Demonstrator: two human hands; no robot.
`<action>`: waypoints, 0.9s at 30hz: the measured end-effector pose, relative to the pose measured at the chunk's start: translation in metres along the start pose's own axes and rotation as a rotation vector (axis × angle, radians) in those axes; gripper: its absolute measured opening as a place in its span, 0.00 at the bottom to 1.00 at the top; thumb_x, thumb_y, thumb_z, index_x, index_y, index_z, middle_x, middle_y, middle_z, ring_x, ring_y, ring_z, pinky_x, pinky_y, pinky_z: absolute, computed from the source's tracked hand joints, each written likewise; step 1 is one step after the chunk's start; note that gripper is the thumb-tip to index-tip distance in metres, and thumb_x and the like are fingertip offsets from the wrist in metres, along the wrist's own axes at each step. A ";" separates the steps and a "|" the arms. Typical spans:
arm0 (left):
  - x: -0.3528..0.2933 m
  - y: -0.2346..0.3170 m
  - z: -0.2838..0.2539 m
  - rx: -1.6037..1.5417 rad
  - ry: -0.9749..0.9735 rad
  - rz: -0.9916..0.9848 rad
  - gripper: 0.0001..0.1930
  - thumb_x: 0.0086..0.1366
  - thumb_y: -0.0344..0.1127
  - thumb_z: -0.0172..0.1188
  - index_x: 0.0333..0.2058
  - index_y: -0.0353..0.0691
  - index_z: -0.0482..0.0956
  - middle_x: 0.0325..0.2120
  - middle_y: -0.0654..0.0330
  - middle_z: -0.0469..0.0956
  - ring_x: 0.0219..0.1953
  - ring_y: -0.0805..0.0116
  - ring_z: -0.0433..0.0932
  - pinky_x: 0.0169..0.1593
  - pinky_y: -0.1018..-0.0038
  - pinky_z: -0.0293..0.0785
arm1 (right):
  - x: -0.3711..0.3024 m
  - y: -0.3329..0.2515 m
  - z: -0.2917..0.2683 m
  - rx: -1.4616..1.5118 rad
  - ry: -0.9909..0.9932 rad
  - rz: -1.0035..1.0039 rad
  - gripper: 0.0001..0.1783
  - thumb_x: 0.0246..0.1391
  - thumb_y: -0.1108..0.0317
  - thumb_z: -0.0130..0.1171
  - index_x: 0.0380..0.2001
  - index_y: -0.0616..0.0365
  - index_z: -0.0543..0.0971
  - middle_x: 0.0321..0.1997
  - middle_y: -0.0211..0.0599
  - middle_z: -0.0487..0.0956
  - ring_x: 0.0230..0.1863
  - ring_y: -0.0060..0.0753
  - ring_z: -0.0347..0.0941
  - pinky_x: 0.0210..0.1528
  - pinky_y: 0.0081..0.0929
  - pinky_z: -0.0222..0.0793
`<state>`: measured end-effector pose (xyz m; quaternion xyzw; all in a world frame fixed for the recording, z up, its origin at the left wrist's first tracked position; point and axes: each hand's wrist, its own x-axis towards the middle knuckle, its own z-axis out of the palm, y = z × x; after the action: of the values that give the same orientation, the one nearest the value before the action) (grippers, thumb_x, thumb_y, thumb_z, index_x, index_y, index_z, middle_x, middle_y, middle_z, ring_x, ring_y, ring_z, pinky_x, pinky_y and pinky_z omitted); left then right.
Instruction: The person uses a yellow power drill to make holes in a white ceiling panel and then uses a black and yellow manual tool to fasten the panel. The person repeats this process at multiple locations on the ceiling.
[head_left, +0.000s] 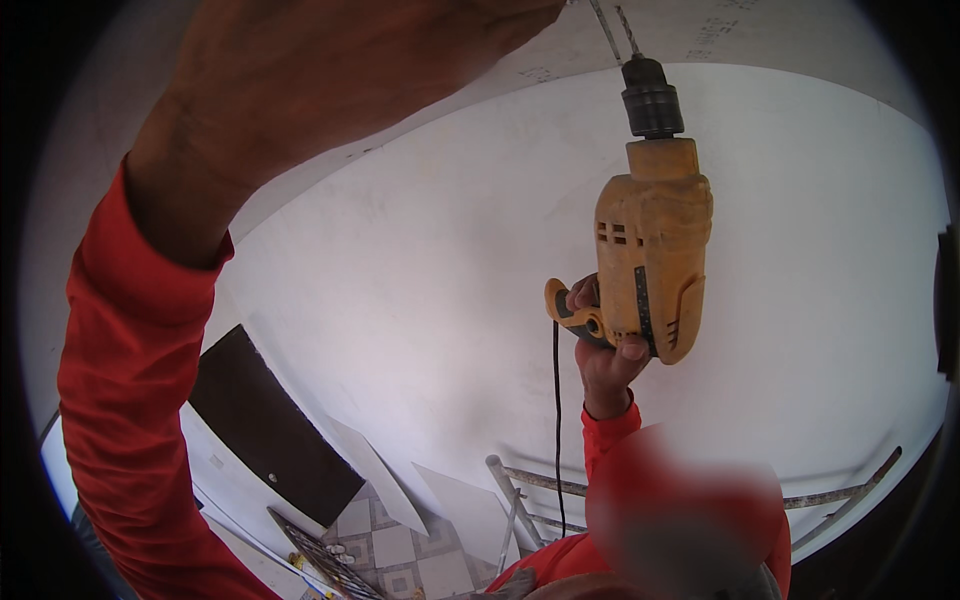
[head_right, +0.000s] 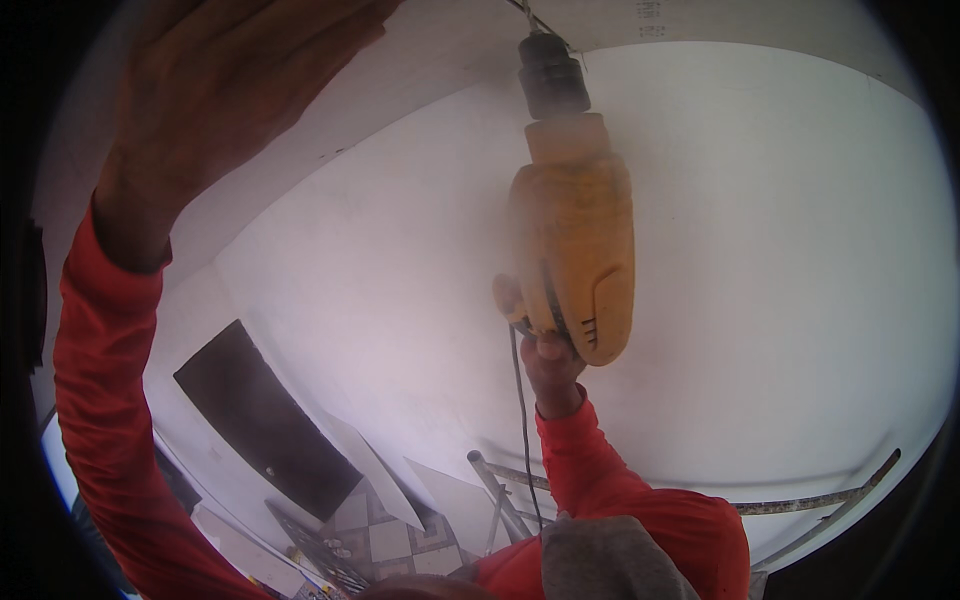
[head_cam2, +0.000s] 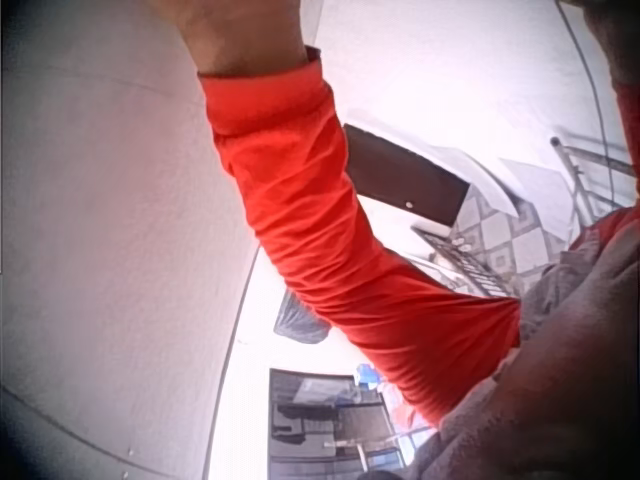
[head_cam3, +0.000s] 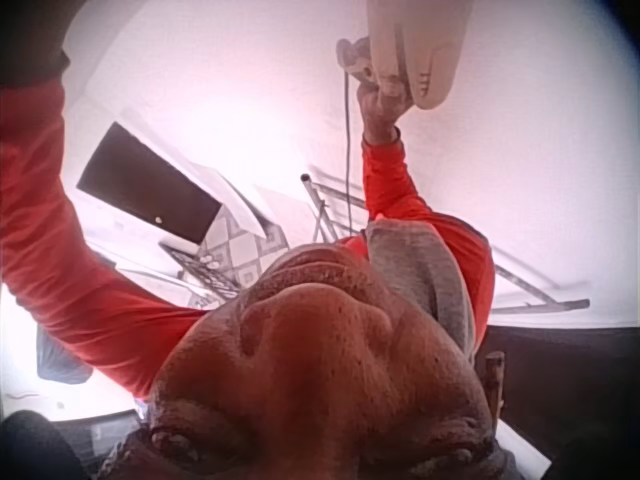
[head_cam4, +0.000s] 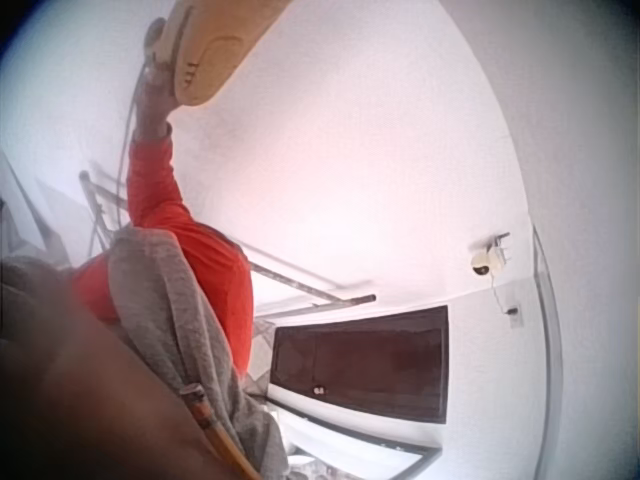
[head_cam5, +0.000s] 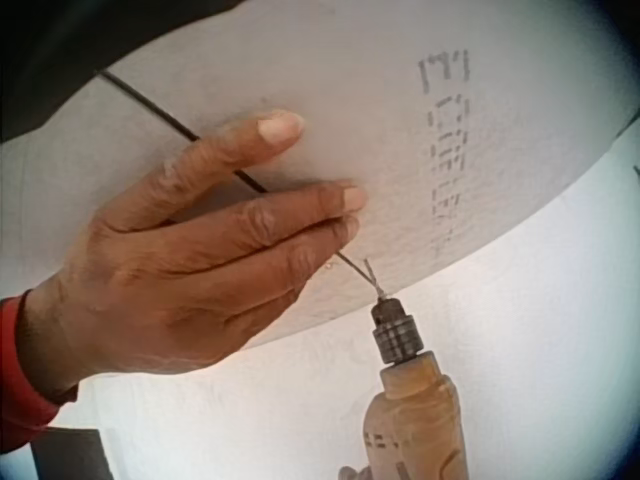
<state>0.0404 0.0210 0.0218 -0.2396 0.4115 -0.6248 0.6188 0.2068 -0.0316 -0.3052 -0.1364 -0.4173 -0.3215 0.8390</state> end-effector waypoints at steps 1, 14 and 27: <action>0.000 0.000 0.000 0.001 0.005 -0.007 0.11 0.63 0.40 0.68 0.43 0.47 0.87 0.52 0.71 0.84 0.70 0.61 0.66 0.71 0.71 0.68 | 0.000 0.000 0.001 0.007 -0.003 0.004 0.48 0.53 0.36 0.64 0.62 0.65 0.65 0.32 0.40 0.78 0.33 0.34 0.77 0.35 0.33 0.76; 0.010 -0.008 0.010 -0.007 0.067 -0.060 0.11 0.64 0.41 0.68 0.43 0.47 0.87 0.52 0.72 0.84 0.71 0.62 0.65 0.72 0.71 0.67 | 0.048 -0.013 0.010 -0.033 -0.051 -0.002 0.39 0.56 0.36 0.64 0.49 0.63 0.73 0.31 0.36 0.80 0.31 0.31 0.79 0.34 0.33 0.77; 0.012 -0.003 0.003 0.016 0.005 -0.054 0.09 0.66 0.42 0.66 0.43 0.51 0.87 0.55 0.73 0.82 0.72 0.65 0.62 0.75 0.70 0.62 | 0.049 -0.025 0.015 -0.006 -0.164 0.008 0.34 0.57 0.43 0.67 0.49 0.64 0.72 0.29 0.35 0.78 0.29 0.29 0.75 0.31 0.32 0.73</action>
<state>0.0394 0.0082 0.0232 -0.2443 0.4015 -0.6449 0.6027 0.2027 -0.0642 -0.2579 -0.1664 -0.4829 -0.3070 0.8030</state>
